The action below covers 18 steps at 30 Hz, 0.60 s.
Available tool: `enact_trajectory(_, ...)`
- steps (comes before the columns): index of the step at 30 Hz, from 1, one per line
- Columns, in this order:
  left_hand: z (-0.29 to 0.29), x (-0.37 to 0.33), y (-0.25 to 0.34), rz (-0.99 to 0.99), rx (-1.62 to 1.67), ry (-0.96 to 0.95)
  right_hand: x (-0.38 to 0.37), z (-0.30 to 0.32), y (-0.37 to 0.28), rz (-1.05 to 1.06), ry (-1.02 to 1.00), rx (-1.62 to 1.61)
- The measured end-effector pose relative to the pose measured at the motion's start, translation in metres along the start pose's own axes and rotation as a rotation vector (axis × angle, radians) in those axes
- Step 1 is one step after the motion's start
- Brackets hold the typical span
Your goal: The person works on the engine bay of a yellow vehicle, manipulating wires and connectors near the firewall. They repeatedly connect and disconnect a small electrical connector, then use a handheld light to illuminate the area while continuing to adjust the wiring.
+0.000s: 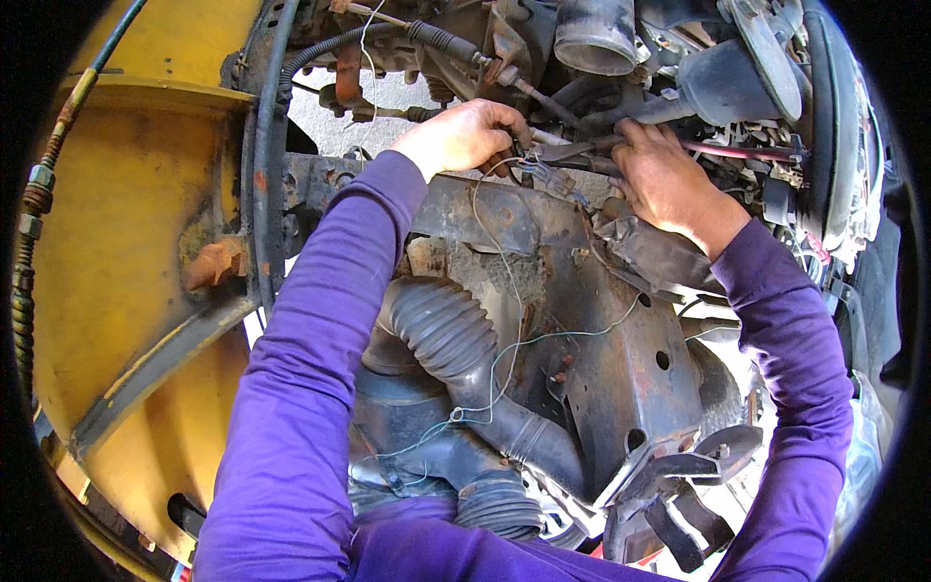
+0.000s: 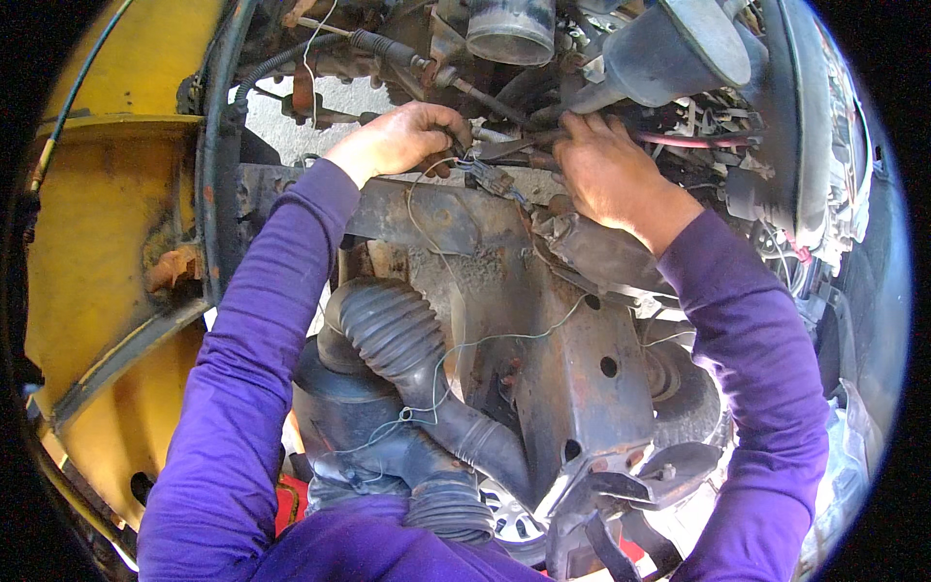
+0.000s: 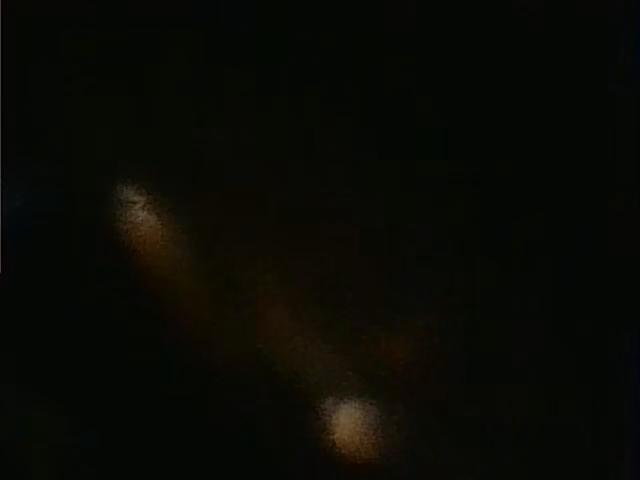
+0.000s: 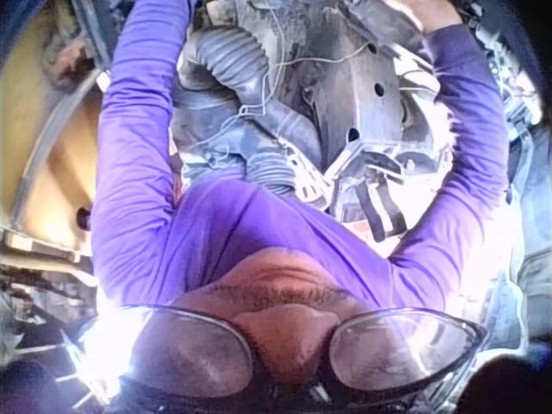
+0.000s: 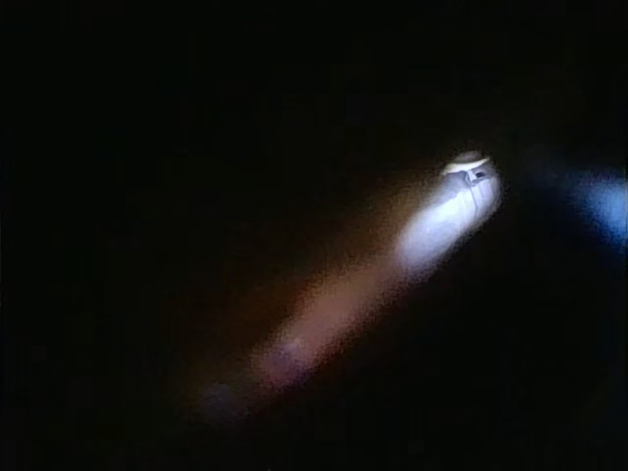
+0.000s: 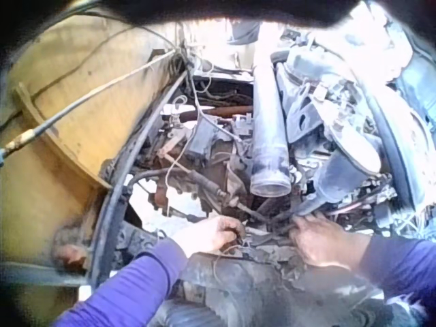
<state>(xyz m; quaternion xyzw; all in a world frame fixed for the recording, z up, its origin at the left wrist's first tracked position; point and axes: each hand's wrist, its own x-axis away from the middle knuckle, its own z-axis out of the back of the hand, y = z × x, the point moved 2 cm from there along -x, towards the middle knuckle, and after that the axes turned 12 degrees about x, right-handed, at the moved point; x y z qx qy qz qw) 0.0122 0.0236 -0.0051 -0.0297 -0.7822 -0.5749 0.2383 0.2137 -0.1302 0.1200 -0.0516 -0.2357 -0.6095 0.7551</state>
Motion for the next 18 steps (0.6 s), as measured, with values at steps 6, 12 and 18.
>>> enact_trajectory(6, 0.003, -0.001, -0.006, -0.008, -0.102, 0.066, -0.007, -0.011, 0.004, 0.055, -0.029, -0.044)
enact_trajectory(12, 0.001, 0.003, 0.006, -0.084, -0.33, 0.123, -0.009, -0.015, 0.001, 0.05, 0.023, -0.058)
enact_trajectory(18, 0.003, 0.002, 0.004, -0.097, -0.386, 0.113, -0.011, -0.019, -0.001, 0.107, -0.024, 0.076)
